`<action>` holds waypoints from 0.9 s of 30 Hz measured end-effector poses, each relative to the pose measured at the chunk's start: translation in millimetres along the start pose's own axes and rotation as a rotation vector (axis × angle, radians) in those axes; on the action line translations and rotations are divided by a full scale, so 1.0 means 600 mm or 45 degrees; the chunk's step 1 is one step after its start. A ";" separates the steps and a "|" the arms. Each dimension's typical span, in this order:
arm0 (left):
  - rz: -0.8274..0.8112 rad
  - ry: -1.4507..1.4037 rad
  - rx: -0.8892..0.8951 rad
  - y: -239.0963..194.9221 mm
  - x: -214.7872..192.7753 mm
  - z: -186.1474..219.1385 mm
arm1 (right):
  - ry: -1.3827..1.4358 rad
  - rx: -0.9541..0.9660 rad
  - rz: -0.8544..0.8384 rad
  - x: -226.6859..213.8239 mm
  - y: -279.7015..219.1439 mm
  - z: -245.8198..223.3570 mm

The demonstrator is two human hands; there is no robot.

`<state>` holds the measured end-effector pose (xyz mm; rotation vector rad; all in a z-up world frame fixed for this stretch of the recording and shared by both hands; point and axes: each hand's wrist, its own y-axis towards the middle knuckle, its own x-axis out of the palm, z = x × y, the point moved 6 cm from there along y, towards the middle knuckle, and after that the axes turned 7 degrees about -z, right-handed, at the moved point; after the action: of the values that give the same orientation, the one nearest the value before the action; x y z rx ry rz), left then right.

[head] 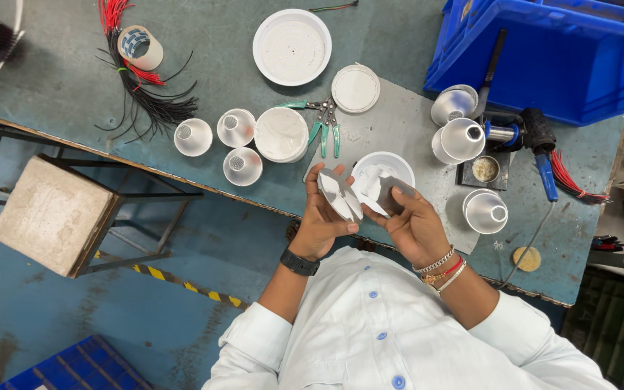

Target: The person applies a white substance to the inside of a white plastic fixture part and its corresponding lid with a small flat tool, then presses the lid onto the fixture part and wipes away any excess substance.

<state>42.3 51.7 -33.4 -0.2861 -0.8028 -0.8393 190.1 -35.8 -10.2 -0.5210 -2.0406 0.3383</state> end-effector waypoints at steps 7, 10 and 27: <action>-0.005 -0.469 0.043 -0.001 -0.003 0.005 | 0.034 0.025 0.014 0.007 0.004 -0.004; 0.027 -0.366 0.031 0.003 -0.008 0.010 | -0.004 0.009 -0.006 0.011 0.010 -0.008; 0.295 -0.186 0.072 -0.096 -0.122 0.041 | -1.599 -0.309 -0.484 0.135 0.228 -0.033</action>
<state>-43.4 67.4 -74.8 -0.3858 -0.9091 -0.5824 202.1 123.5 0.1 0.0213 -3.3529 0.1830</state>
